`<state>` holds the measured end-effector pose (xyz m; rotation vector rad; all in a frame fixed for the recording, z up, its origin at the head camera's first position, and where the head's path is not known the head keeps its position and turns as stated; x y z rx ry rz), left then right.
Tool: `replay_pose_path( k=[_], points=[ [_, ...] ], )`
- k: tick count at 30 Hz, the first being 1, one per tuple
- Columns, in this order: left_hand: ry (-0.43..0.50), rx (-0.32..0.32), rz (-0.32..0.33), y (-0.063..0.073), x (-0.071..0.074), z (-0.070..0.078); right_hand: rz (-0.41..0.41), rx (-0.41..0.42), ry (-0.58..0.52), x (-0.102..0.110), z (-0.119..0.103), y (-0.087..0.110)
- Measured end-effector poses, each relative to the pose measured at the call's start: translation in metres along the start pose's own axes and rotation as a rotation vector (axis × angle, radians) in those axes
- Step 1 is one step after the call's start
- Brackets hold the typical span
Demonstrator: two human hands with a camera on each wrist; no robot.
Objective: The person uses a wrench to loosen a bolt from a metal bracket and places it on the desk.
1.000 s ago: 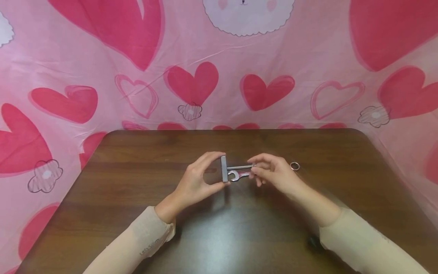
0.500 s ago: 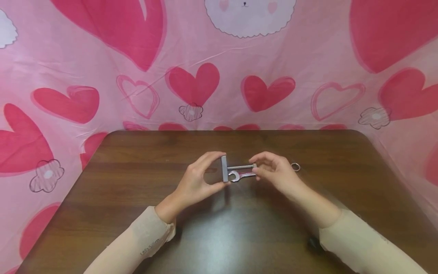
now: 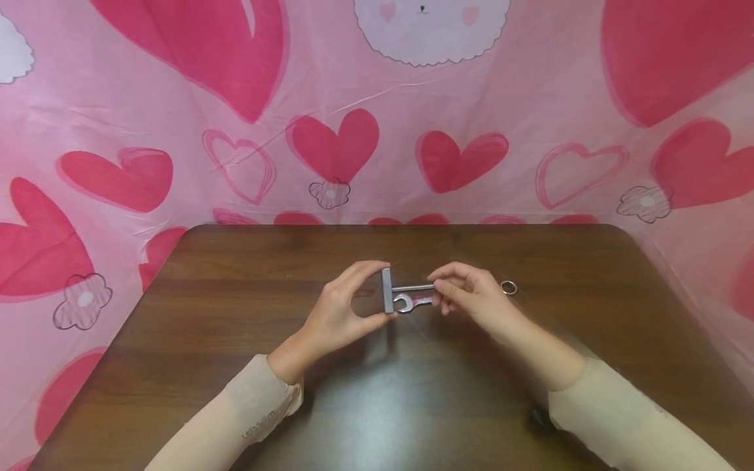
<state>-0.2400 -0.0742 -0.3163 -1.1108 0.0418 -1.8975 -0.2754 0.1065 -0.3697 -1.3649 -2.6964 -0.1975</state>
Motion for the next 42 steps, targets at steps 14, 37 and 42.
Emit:
replay_pose_path(
  k=[14,37,42],
  points=[
    [0.011,0.009,0.0,-0.001,0.0,0.0,0.007,0.011,0.024,0.001,-0.002,0.0],
    [0.013,0.023,-0.004,0.0,-0.002,-0.004,0.006,-0.043,-0.058,0.001,0.005,-0.002],
    [0.018,0.018,0.001,-0.001,-0.002,-0.003,0.023,-0.01,-0.083,0.002,0.004,-0.002]
  ],
)
Point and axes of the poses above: each hand's wrist, its own y-axis away from the middle knuckle, its own x-axis out of the back of the hand, z = x × y, the point moved 10 cm from there along -y, towards the middle knuckle, and after that the axes turned 13 degrees about -z, right-handed, at the moved point
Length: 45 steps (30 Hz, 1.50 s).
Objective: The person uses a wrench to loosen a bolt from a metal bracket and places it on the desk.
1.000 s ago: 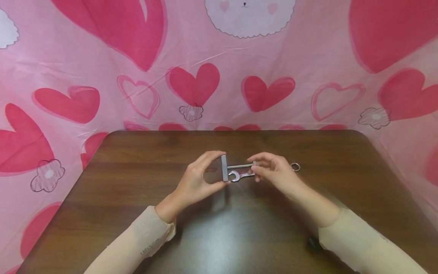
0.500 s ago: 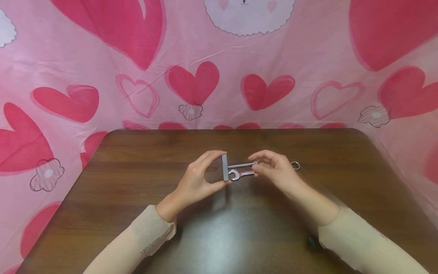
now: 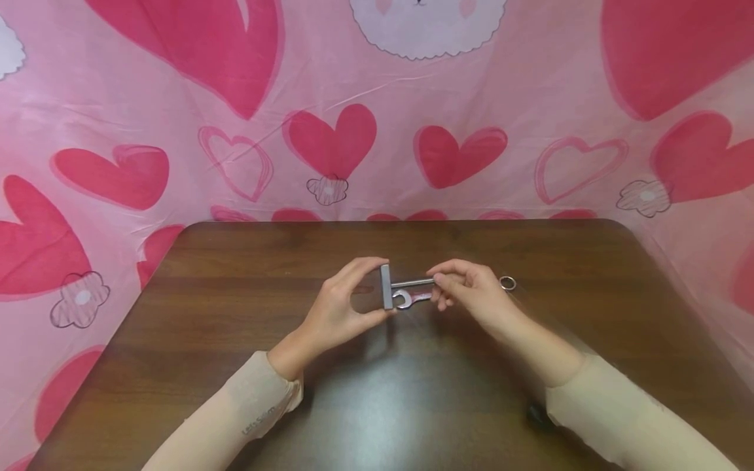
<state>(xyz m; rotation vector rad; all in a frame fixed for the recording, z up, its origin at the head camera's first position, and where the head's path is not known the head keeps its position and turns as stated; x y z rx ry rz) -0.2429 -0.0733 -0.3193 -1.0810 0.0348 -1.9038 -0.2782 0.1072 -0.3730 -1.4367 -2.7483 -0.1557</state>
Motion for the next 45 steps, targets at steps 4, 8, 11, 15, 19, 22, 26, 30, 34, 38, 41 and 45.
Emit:
replay_pose_path(
  k=[4,8,11,15,19,22,26,30,34,38,41,45],
  points=[
    [-0.002,0.003,0.007,-0.001,0.002,0.0,0.027,0.014,-0.001,0.001,-0.002,-0.001],
    [-0.004,0.008,0.007,0.0,0.002,0.001,0.051,0.044,0.034,0.002,-0.005,0.001],
    [0.008,-0.001,0.01,-0.001,0.002,0.003,0.051,0.075,0.034,0.0,-0.006,0.003],
    [-0.011,-0.025,0.029,-0.003,0.007,0.008,0.06,0.092,0.015,-0.002,-0.008,0.007],
    [-0.04,-0.028,0.068,-0.003,0.018,0.009,0.108,0.114,0.023,0.005,-0.014,0.009],
    [-0.035,-0.013,0.062,0.0,0.02,0.007,0.111,0.119,0.027,0.007,-0.015,0.008],
    [-0.03,0.005,0.029,0.002,0.017,0.004,0.084,0.12,0.024,0.004,-0.014,0.006],
    [-0.047,0.032,0.003,0.003,0.014,0.0,0.085,0.11,0.029,0.003,-0.011,0.005],
    [-0.096,0.065,-0.015,0.005,0.015,-0.004,0.078,0.089,0.047,0.002,-0.009,0.004],
    [-0.127,0.092,-0.042,0.008,0.016,-0.01,0.047,0.07,0.078,0.001,-0.005,0.001],
    [-0.136,0.114,-0.06,0.011,0.017,-0.015,0.015,0.06,0.116,-0.002,-0.003,-0.003],
    [-0.137,0.154,-0.093,0.014,0.018,-0.023,-0.03,0.07,0.153,-0.007,-0.001,-0.008]
  ],
)
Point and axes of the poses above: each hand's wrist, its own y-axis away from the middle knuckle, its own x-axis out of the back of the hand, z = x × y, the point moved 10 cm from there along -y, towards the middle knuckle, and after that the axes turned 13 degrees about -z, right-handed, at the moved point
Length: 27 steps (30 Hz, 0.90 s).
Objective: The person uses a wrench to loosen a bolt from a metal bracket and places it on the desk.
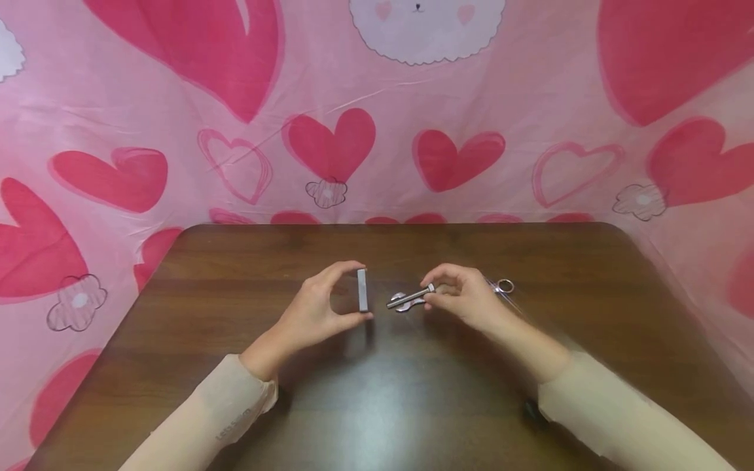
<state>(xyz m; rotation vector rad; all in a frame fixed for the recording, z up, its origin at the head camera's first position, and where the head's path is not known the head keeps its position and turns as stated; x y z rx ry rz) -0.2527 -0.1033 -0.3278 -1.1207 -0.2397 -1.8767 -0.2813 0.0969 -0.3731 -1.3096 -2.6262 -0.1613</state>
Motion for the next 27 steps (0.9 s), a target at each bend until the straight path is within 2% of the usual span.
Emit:
replay_pose_path(
  k=[5,11,19,23,27],
  points=[
    [0.017,0.042,-0.083,0.001,-0.005,-0.012,-0.076,0.019,0.041,-0.013,0.004,-0.01],
    [0.052,0.065,-0.181,0.003,-0.012,-0.025,-0.148,0.004,0.124,-0.029,0.012,-0.018],
    [0.162,0.101,-0.328,0.011,-0.023,-0.041,-0.196,-0.024,0.205,-0.044,0.02,-0.025],
    [0.188,0.102,-0.394,0.008,-0.03,-0.048,-0.205,-0.04,0.235,-0.048,0.023,-0.027],
    [0.168,0.106,-0.443,0.006,-0.034,-0.054,-0.209,-0.053,0.259,-0.051,0.028,-0.027]
  ],
)
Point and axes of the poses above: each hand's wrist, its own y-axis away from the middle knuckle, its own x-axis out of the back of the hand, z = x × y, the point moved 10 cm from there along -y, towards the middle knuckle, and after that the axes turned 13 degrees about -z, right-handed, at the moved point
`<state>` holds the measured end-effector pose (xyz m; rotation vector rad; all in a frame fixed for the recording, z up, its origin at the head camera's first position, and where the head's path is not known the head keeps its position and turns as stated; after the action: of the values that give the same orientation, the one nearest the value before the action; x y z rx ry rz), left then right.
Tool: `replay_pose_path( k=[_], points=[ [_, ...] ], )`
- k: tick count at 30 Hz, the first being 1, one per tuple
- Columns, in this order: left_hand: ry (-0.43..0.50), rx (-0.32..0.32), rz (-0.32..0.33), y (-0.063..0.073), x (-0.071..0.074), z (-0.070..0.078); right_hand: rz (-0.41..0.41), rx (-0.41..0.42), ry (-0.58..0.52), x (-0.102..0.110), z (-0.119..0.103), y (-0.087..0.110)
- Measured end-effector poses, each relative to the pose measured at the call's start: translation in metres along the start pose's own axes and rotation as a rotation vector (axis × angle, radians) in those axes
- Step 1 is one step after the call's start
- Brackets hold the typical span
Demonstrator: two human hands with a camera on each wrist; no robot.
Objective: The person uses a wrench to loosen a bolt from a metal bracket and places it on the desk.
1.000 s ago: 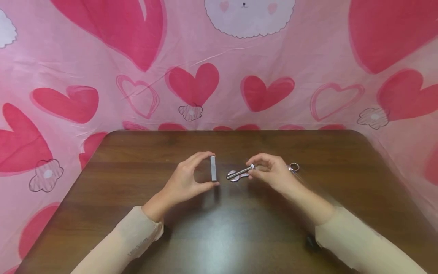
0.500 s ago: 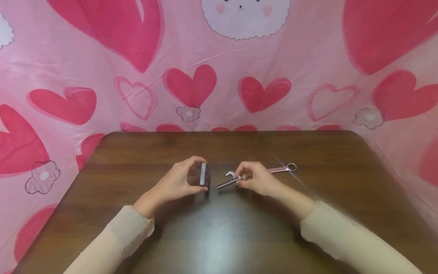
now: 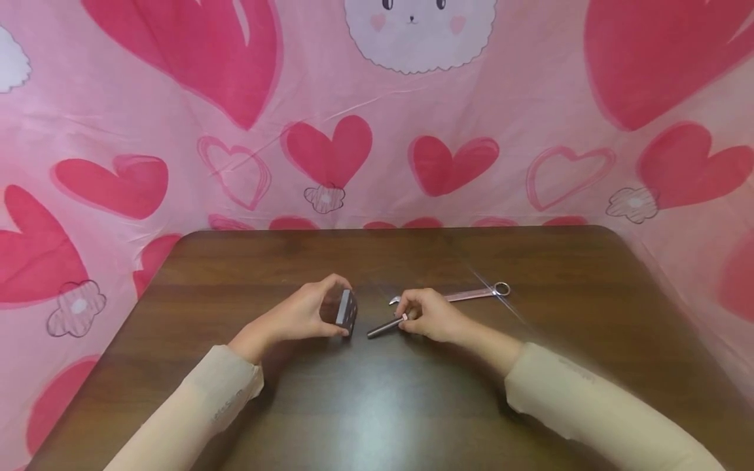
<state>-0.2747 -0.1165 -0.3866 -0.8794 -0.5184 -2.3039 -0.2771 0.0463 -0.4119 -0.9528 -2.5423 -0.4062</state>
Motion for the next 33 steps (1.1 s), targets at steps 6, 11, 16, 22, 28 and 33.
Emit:
replay_pose_path(
  k=[6,11,16,22,28,33],
  points=[
    [0.069,0.025,-0.036,-0.001,-0.001,-0.012,-0.032,-0.002,0.059,-0.002,0.003,-0.002],
    [0.022,0.052,-0.011,0.005,0.003,-0.017,-0.064,-0.032,0.072,-0.006,0.007,-0.001],
    [-0.048,0.081,0.014,0.012,0.008,-0.021,-0.066,-0.049,0.057,-0.008,0.009,0.003],
    [-0.135,0.147,0.036,0.018,0.013,-0.032,-0.072,-0.036,0.112,-0.008,0.009,0.005],
    [-0.192,0.191,0.006,0.02,0.01,-0.038,-0.102,0.003,0.135,-0.01,0.007,0.007],
    [-0.195,0.213,-0.026,0.018,0.004,-0.042,-0.107,0.02,0.149,-0.009,0.007,0.008]
  ],
)
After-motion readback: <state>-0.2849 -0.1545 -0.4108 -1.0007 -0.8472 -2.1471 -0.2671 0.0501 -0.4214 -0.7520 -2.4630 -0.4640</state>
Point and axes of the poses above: each hand's wrist, its own y-axis away from the middle knuckle, its own x-axis out of the back of the hand, z = x × y, the point moved 10 cm from there along -y, towards the middle knuckle, and after that the axes turned 13 degrees about -z, right-handed, at the moved point
